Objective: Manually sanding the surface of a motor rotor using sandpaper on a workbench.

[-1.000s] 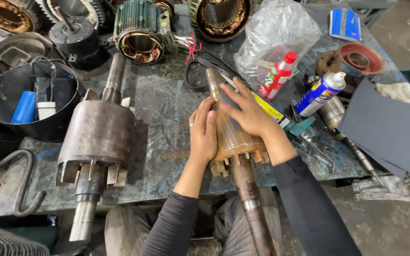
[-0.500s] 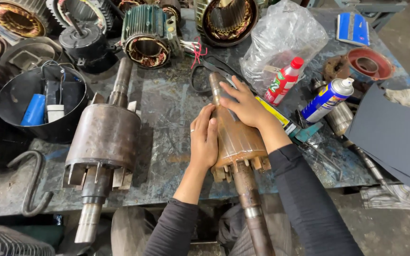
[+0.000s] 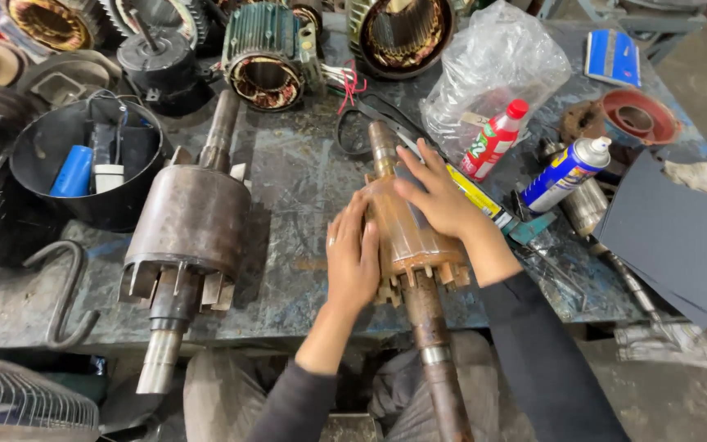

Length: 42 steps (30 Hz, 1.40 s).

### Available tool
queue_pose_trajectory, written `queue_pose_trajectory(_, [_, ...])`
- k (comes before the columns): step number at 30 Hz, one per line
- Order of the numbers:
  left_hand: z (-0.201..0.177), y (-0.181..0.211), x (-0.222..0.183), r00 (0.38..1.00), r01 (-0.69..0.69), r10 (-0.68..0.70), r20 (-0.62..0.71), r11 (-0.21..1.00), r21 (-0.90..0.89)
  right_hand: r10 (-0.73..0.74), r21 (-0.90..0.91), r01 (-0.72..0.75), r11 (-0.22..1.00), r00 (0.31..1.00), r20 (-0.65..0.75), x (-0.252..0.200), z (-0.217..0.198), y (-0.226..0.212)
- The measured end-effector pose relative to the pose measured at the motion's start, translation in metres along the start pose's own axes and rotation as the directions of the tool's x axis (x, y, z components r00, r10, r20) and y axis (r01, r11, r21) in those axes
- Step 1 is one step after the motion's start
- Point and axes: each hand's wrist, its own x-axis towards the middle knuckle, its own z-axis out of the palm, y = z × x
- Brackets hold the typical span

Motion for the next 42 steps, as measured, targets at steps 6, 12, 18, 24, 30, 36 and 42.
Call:
queue_pose_trajectory(6, [-0.014,0.008,-0.12,0.835,0.509,-0.493,0.243,0.86,-0.006,0.14,-0.005,-0.141,0.99,0.986,0.095,-0.005,0.0,-0.031])
queue_pose_trajectory(12, [0.007,0.055,-0.096,0.177,0.944,-0.716,0.676,-0.07,-0.321,0.039,0.092,-0.046,0.995,0.997,0.07,-0.108,0.012,-0.033])
queue_pose_trajectory(18, [0.05,0.046,-0.11,0.315,0.853,-0.773,0.55,-0.023,-0.521,0.073,-0.064,-0.064,0.996,0.987,0.146,-0.045,0.001,-0.044])
queue_pose_trajectory(24, [0.047,0.047,-0.111,0.358,0.852,-0.766,0.534,0.034,-0.522,0.231,-0.098,-0.219,0.971,0.962,0.143,0.019,-0.003,-0.064])
queue_pose_trajectory(30, [0.052,0.044,-0.114,0.411,0.818,-0.75,0.518,0.053,-0.573,-0.088,-0.06,0.093,0.994,0.993,0.082,-0.082,0.016,-0.03])
queue_pose_trajectory(36, [0.054,0.046,-0.113,0.377,0.845,-0.761,0.528,0.049,-0.533,0.052,-0.037,-0.047,0.998,0.988,0.143,-0.093,0.01,-0.039])
queue_pose_trajectory(42, [0.054,0.041,-0.116,0.404,0.845,-0.744,0.532,0.081,-0.529,0.162,-0.216,-0.131,0.968,0.978,0.132,0.024,0.002,-0.05])
